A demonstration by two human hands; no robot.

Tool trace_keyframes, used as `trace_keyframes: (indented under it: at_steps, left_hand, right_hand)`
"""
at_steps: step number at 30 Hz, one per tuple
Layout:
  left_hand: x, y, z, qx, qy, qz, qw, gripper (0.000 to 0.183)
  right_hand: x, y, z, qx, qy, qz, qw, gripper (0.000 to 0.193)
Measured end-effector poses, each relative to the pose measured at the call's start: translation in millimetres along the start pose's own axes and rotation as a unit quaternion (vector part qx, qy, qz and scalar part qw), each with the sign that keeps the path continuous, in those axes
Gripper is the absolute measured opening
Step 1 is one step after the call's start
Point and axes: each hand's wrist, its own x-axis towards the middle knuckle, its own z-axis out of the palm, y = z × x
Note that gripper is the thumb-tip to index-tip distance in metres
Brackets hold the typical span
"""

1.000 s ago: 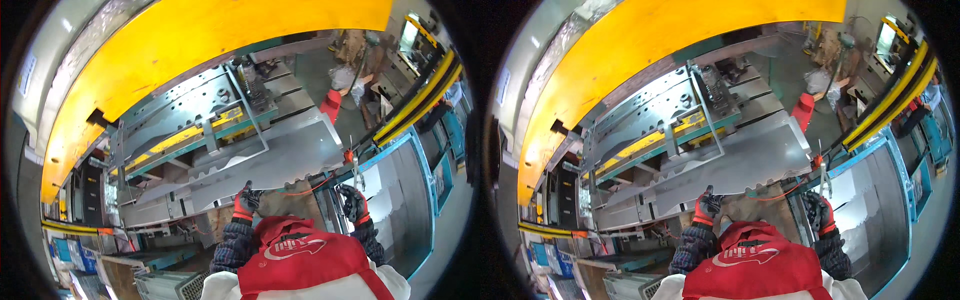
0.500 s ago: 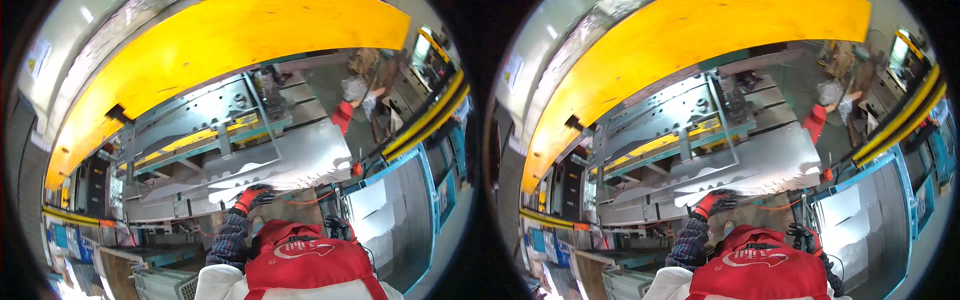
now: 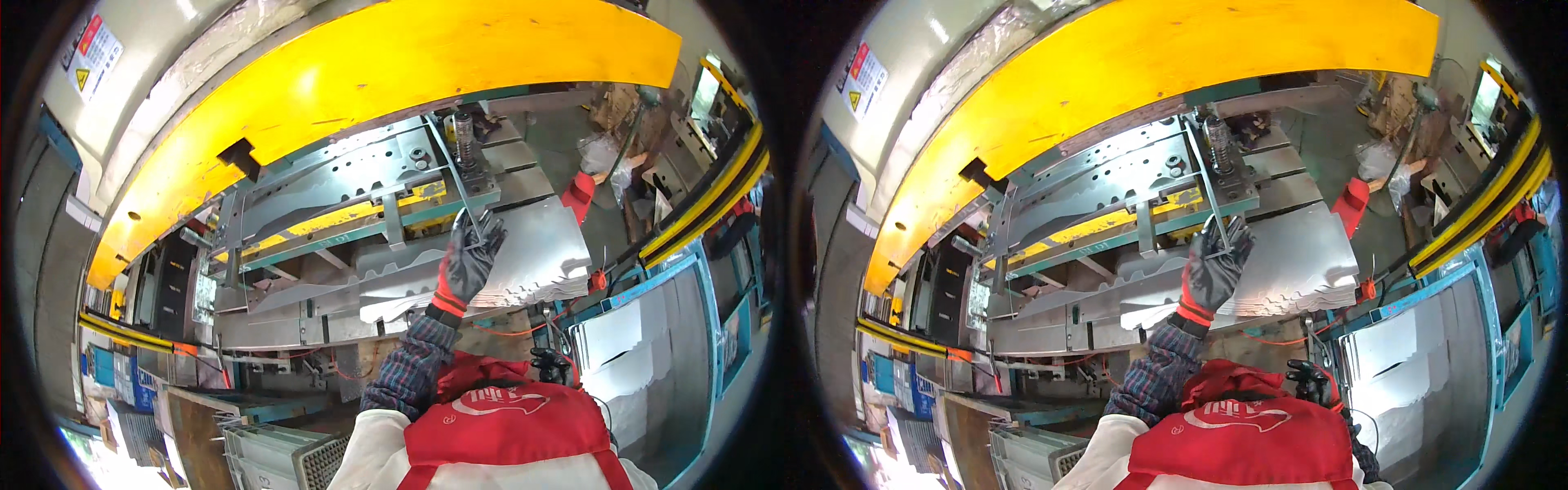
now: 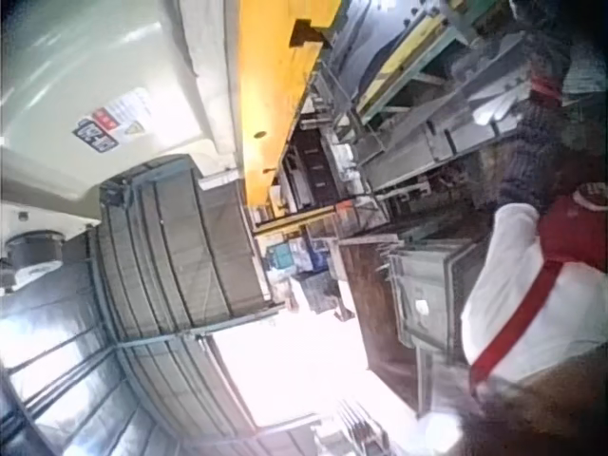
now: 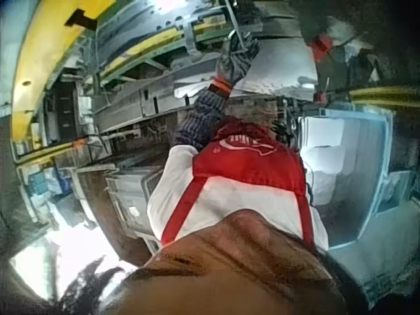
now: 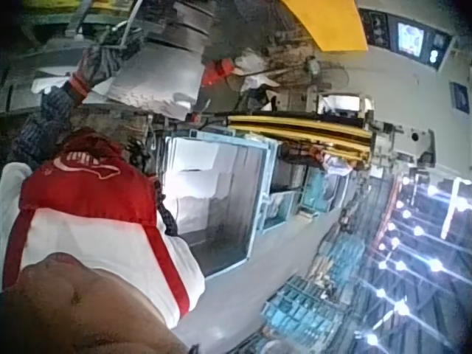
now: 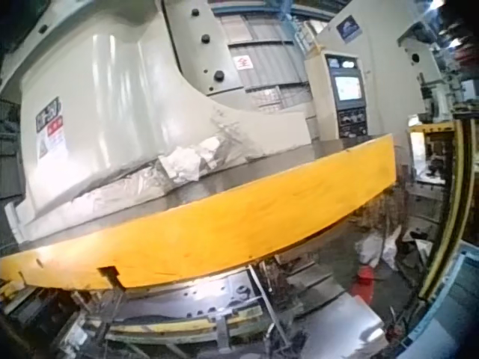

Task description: Operating a stamping press to cut parts from metal sheets, using an air nozzle to clear debris, and sorting parts and scrap into bins.

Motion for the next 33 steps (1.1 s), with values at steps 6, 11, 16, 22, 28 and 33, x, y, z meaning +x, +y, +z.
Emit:
trace_keyframes:
  at_steps: [6, 11, 16, 22, 28, 33]
  left_hand:
    - [41.7, 24.5, -14.5, 0.038, -0.115, -0.077, 0.990, 0.033]
    - [114.2, 62.8, 10.1, 0.061, -0.137, -0.023, 0.988, 0.019]
    - [149.3, 70.5, 17.4, 0.045, -0.128, 0.012, 0.991, 0.023]
    - [149.7, 74.1, 1.7, 0.078, -0.173, -0.067, 0.979, 0.027]
    - [146.0, 80.5, -20.0, 0.047, 0.021, -0.018, 0.999, 0.032]
    - [148.8, 95.1, -16.0, 0.141, -0.177, 0.002, 0.974, 0.030]
  right_hand:
    - [-15.3, -4.5, -4.4, 0.243, 0.053, 0.192, 0.949, 0.050]
    - [-24.9, -12.0, 4.6, 0.212, 0.063, 0.134, 0.966, 0.042]
    - [-35.8, -15.1, 11.5, 0.166, 0.149, 0.135, 0.965, 0.034]
    - [-47.7, -15.1, 7.4, 0.071, 0.158, 0.107, 0.979, 0.031]
    - [-53.1, -0.4, -0.8, -0.037, 0.128, 0.147, 0.980, 0.034]
    - [-67.0, 12.2, -4.9, -0.027, 0.140, 0.083, 0.986, 0.038]
